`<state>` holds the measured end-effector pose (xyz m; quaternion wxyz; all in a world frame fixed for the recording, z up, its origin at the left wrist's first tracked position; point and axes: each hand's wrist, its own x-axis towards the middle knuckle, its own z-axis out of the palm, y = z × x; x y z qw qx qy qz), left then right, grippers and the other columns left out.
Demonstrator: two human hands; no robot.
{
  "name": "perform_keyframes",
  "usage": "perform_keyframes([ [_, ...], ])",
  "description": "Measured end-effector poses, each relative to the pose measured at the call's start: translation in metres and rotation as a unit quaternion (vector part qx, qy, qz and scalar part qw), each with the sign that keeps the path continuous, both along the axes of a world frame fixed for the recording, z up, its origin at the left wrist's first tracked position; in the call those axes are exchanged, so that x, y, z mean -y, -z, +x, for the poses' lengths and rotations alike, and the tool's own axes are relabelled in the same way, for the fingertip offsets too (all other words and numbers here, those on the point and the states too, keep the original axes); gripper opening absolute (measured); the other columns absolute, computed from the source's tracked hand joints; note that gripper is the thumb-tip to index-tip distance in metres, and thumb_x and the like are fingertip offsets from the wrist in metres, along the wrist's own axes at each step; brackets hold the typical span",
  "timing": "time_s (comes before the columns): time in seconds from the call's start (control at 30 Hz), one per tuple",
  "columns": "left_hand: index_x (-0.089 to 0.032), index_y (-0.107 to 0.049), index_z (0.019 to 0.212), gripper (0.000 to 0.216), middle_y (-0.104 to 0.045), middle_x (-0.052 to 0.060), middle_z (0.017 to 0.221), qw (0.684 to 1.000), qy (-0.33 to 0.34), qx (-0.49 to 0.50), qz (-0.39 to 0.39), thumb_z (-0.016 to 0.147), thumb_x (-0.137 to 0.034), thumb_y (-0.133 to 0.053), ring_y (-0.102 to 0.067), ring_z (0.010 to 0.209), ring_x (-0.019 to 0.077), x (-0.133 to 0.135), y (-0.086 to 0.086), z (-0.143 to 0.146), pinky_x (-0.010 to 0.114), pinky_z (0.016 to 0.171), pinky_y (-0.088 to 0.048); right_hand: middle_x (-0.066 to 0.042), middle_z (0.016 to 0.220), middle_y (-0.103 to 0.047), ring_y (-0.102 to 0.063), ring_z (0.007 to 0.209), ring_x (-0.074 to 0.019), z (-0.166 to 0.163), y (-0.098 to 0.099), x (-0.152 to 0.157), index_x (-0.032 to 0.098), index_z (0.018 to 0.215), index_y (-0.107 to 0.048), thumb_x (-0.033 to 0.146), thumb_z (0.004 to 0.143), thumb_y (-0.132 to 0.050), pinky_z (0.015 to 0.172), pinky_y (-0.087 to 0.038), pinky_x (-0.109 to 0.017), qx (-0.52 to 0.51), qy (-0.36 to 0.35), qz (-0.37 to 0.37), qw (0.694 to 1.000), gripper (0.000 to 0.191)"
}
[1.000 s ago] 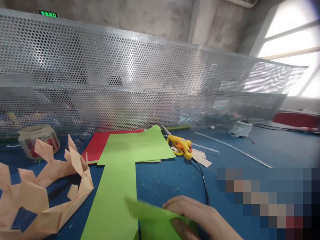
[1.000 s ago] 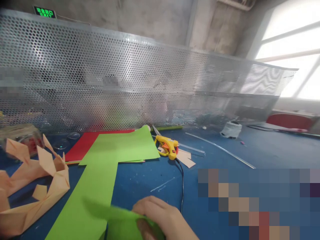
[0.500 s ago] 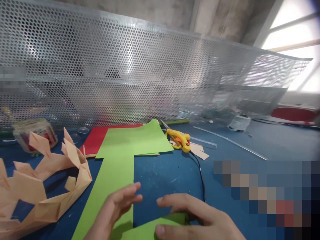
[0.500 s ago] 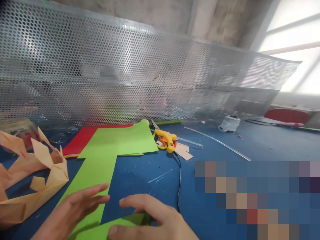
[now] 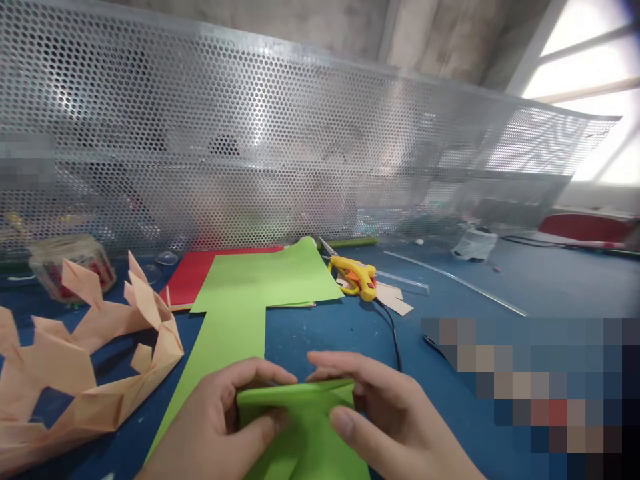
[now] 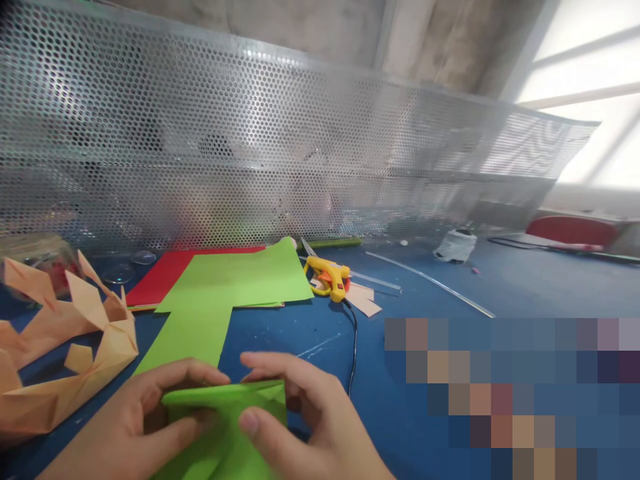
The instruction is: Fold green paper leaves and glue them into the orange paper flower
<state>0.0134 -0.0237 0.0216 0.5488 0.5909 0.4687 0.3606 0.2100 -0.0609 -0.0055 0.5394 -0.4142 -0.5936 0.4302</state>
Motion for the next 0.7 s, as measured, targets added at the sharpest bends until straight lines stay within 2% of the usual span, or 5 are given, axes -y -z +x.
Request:
perform_keyframes([
  [0.1, -0.027, -0.077, 0.077, 0.014, -0.075, -0.003, 0.072, 0.999, -0.008, 0.017, 0.028, 0.064, -0.029, -0.073, -0.066, 0.071, 0.0195, -0.005, 0.003, 0.007, 0.024, 0.064, -0.051, 0.0, 0.082, -0.078, -0.068, 0.072, -0.0143, -0.002, 0.001, -0.011, 0.031, 0.104, -0.081, 0.04, 0.075, -0.086, 0.066, -0.054, -0.021, -0.025, 0.022, -0.101, 0.994, 0.031],
  [0.2, -0.025, -0.076, 0.085, 0.021, -0.075, -0.002, 0.078, 0.998, -0.02, 0.048, 0.025, 0.065, -0.031, -0.077, -0.069, 0.074, 0.0201, -0.012, 0.008, 0.011, 0.025, 0.065, -0.053, -0.002, 0.072, -0.078, -0.066, 0.064, -0.0134, -0.004, -0.005, -0.017, 0.024, 0.082, -0.084, 0.041, 0.069, -0.09, 0.059, -0.052, -0.019, -0.031, 0.023, -0.118, 0.992, 0.023],
  [0.3, -0.024, -0.072, 0.086, 0.027, -0.073, -0.002, 0.082, 0.997, -0.033, 0.071, 0.019, 0.066, -0.039, -0.082, -0.069, 0.075, 0.0183, -0.018, 0.008, 0.013, 0.024, 0.066, -0.054, -0.001, 0.067, -0.077, -0.067, 0.061, -0.0141, -0.007, -0.009, -0.02, 0.024, 0.076, -0.083, 0.045, 0.065, -0.091, 0.056, -0.052, -0.019, -0.051, 0.031, -0.125, 0.99, 0.025],
  [0.53, -0.023, -0.06, 0.087, 0.038, -0.068, -0.006, 0.06, 0.994, -0.025, 0.101, -0.03, 0.076, -0.055, -0.078, -0.061, 0.053, 0.013, -0.014, 0.008, 0.014, 0.019, 0.049, -0.045, -0.001, 0.071, -0.078, -0.07, 0.06, -0.0161, -0.016, -0.011, -0.025, 0.025, 0.09, -0.084, 0.053, 0.062, -0.09, 0.058, -0.058, -0.025, -0.098, 0.076, -0.096, 0.988, 0.04],
  [0.7, -0.023, -0.064, 0.079, 0.035, -0.061, -0.009, 0.062, 0.993, -0.054, 0.104, 0.012, 0.069, -0.049, -0.086, -0.056, 0.059, 0.0096, -0.012, 0.006, 0.01, 0.015, 0.053, -0.044, 0.004, 0.052, -0.07, -0.058, 0.044, -0.0079, -0.017, -0.015, -0.021, 0.033, 0.079, -0.085, 0.031, 0.061, -0.091, 0.044, -0.048, -0.015, -0.102, 0.113, -0.018, 0.988, 0.019],
])
